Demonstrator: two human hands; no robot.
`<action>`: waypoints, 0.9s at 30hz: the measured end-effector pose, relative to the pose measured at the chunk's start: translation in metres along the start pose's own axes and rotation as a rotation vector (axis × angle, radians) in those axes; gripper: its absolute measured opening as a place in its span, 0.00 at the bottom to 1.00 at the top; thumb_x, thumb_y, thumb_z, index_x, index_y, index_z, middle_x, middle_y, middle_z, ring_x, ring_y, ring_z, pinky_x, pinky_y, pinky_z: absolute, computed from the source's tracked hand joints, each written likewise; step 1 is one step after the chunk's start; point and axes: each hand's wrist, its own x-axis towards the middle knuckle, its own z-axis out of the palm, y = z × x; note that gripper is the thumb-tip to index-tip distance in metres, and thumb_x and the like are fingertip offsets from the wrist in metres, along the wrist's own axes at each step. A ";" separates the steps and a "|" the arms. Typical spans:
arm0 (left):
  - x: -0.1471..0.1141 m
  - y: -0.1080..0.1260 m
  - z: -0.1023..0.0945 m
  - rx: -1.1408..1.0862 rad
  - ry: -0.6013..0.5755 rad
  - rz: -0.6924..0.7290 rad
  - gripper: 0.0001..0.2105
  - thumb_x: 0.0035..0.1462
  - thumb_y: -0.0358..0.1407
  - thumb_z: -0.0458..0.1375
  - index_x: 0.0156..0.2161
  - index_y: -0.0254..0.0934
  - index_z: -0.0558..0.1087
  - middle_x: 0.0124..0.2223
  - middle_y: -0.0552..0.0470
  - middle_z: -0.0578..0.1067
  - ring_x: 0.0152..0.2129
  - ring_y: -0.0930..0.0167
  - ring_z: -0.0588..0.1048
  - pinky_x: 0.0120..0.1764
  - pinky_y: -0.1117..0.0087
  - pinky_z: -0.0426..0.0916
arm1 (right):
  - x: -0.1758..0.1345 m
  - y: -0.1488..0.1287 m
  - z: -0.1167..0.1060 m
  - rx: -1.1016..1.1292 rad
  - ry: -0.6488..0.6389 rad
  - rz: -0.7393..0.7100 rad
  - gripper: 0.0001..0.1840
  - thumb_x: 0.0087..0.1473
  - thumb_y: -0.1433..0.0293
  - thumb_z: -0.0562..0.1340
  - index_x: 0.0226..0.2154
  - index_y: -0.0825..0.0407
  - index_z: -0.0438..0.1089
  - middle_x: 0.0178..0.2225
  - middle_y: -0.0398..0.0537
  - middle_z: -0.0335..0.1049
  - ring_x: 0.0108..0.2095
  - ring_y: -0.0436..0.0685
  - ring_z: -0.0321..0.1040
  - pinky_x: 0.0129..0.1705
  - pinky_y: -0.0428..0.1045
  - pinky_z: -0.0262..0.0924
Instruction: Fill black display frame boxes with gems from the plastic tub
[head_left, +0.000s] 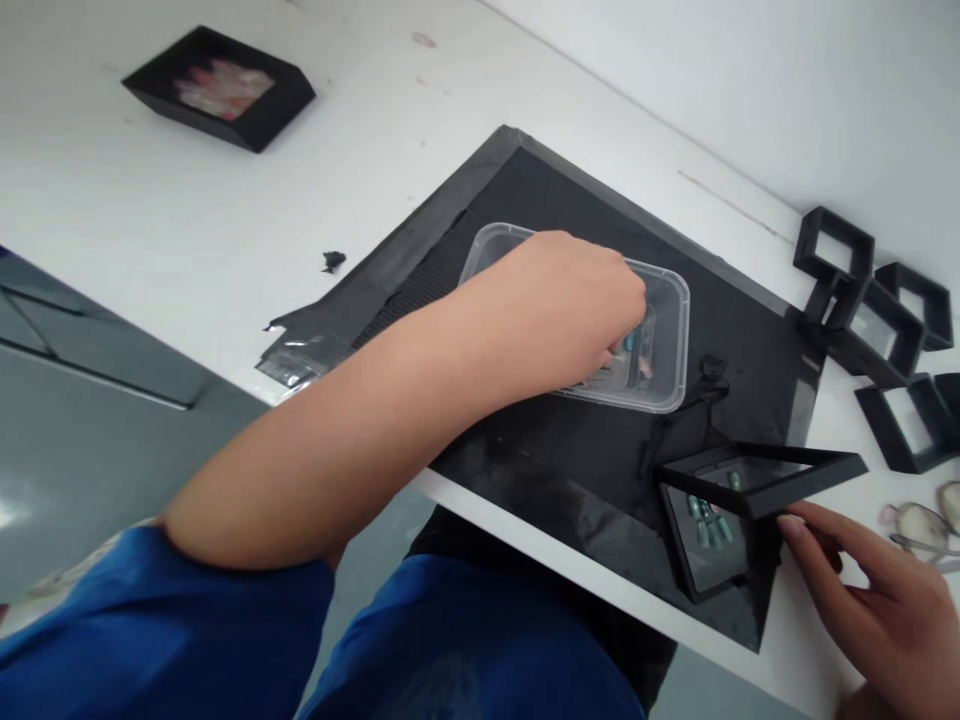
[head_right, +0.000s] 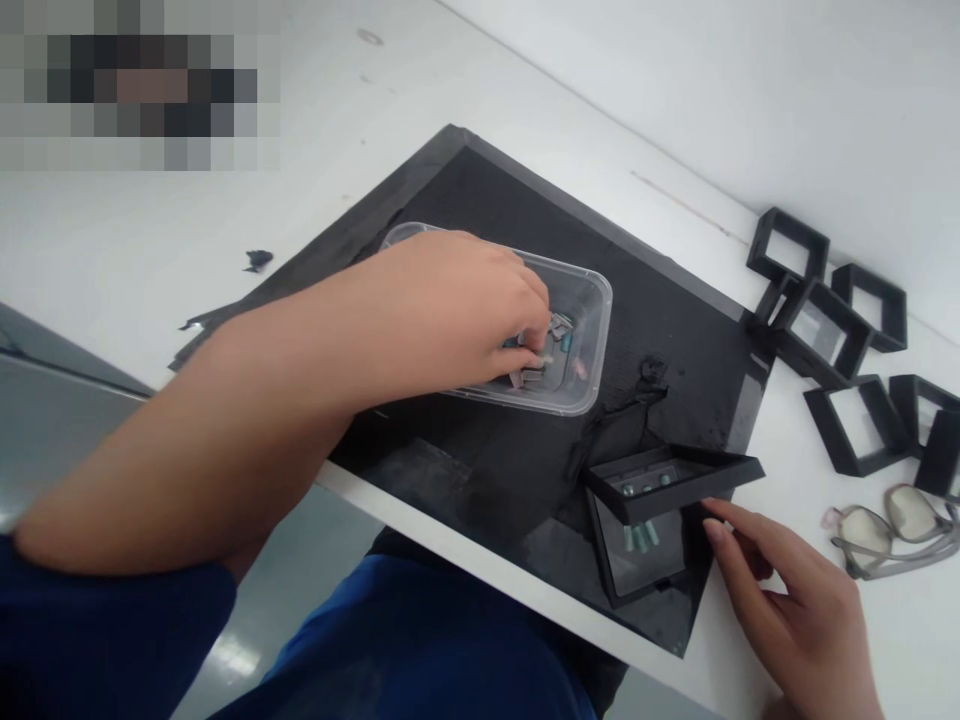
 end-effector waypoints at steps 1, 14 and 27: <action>0.000 0.000 -0.001 -0.008 0.015 0.012 0.11 0.61 0.31 0.55 0.38 0.37 0.82 0.43 0.49 0.82 0.43 0.62 0.79 0.43 0.67 0.70 | 0.000 0.000 0.000 0.000 -0.005 0.016 0.12 0.58 0.57 0.67 0.40 0.43 0.82 0.25 0.40 0.74 0.21 0.52 0.67 0.22 0.44 0.65; -0.006 -0.007 -0.015 -0.123 0.083 0.079 0.11 0.61 0.26 0.54 0.38 0.40 0.79 0.42 0.54 0.82 0.41 0.65 0.76 0.36 0.67 0.59 | -0.002 0.004 -0.005 -0.018 0.000 0.134 0.12 0.55 0.57 0.70 0.38 0.45 0.83 0.30 0.44 0.81 0.24 0.55 0.74 0.20 0.44 0.67; 0.001 -0.014 -0.002 -0.248 0.136 0.081 0.07 0.62 0.36 0.57 0.38 0.42 0.78 0.36 0.56 0.80 0.37 0.68 0.76 0.38 0.69 0.61 | -0.005 0.007 -0.007 -0.042 -0.045 0.094 0.12 0.56 0.56 0.69 0.39 0.44 0.83 0.33 0.45 0.82 0.27 0.57 0.77 0.21 0.45 0.70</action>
